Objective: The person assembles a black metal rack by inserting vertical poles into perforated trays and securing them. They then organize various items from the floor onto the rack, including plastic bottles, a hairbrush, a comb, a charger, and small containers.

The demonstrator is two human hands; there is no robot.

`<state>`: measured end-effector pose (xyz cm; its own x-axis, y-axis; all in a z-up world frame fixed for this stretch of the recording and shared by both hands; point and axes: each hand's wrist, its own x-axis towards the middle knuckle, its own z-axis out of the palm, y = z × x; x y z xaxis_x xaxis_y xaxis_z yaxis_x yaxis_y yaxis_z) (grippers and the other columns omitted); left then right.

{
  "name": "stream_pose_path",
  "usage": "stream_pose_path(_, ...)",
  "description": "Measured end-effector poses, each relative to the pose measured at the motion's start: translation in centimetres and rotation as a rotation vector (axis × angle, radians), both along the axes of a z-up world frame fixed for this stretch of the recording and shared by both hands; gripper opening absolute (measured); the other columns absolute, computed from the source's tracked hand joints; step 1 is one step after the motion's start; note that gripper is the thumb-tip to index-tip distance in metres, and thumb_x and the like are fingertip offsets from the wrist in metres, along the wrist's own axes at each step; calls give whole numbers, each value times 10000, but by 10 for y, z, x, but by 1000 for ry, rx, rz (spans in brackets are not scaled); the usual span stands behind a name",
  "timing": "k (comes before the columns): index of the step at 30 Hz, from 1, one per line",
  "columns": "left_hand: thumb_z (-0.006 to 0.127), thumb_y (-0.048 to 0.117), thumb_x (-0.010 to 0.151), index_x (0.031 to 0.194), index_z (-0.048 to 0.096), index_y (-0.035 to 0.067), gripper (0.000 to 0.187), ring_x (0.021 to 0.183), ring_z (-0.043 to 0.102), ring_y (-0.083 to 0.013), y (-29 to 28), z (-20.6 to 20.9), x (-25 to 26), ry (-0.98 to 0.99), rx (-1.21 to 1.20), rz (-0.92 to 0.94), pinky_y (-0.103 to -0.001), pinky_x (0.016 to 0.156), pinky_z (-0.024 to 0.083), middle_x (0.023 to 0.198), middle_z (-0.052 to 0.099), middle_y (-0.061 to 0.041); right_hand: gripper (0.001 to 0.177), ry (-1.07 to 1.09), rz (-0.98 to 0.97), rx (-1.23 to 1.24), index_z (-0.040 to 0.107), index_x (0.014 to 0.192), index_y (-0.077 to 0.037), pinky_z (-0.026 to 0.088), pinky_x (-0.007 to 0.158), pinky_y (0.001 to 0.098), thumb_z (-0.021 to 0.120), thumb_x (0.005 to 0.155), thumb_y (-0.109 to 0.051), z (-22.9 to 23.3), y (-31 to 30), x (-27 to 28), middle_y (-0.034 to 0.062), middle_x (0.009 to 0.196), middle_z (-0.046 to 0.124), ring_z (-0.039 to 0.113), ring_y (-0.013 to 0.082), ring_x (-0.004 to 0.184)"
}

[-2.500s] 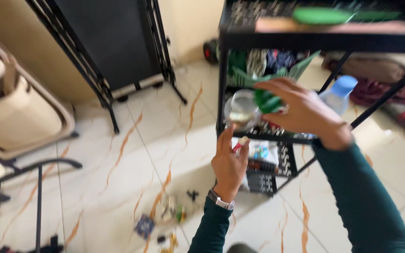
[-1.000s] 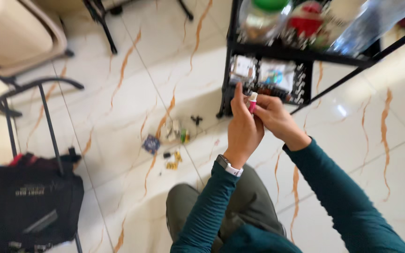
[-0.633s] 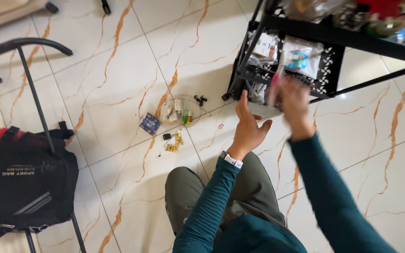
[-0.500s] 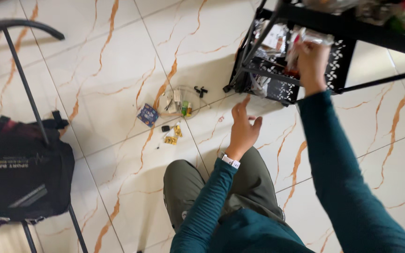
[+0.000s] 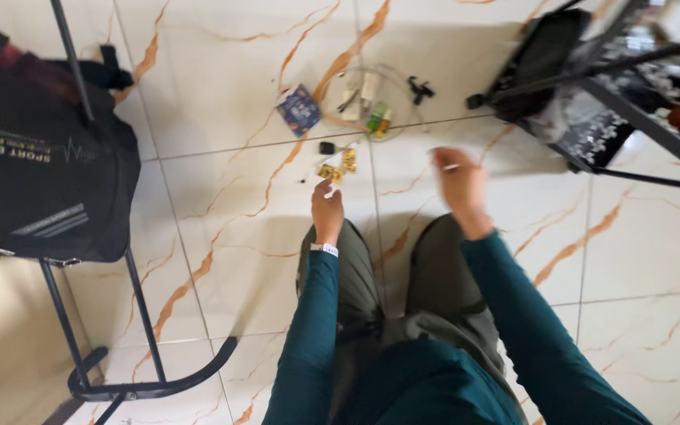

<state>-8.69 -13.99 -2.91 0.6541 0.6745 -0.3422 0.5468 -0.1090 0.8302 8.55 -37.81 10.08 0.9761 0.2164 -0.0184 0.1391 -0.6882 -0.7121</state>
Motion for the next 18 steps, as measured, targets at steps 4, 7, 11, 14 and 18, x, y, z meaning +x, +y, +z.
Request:
stream_pose_path(4,683,114,903,1242,666,92,340,1055,661,-318,29,-37,-15,162,139,58,-436,866,534,1141,691,-150,211,211,231,16,759,1100,-84,577,740,384,709,917,-176,-69,90,-16,120,966,759,725,281,814)
stream_pose_path(7,662,158,915,1269,638,111,359,954,694,-296,34,-42,-13,207,69,84,-418,851,558,1172,666,-132,308,295,171,-204,738,1097,-64,577,787,437,746,918,-315,-110,130,-20,137,916,760,717,331,854)
stream_pose_path(11,759,178,848,1267,629,93,447,1092,618,-337,33,-28,16,231,263,33,-448,880,522,1168,639,-137,458,73,78,-310,678,999,-11,555,692,483,832,797,-392,-143,168,-35,186,886,728,691,395,823)
stream_pose_path(14,821,190,754,1262,602,61,567,1133,557,-371,32,-20,35,248,381,-6,-460,879,501,1200,592,-151,369,-71,41,-299,656,916,-25,540,659,467,843,756,-299,-154,177,-45,173,866,722,687,398,823)
stream_pose_path(18,813,207,776,1124,644,104,400,1112,580,-337,31,-19,44,325,398,-62,-443,889,510,1154,611,-95,249,350,-214,-18,658,1015,-33,556,718,357,783,875,-197,-151,162,-45,97,860,744,729,269,768)
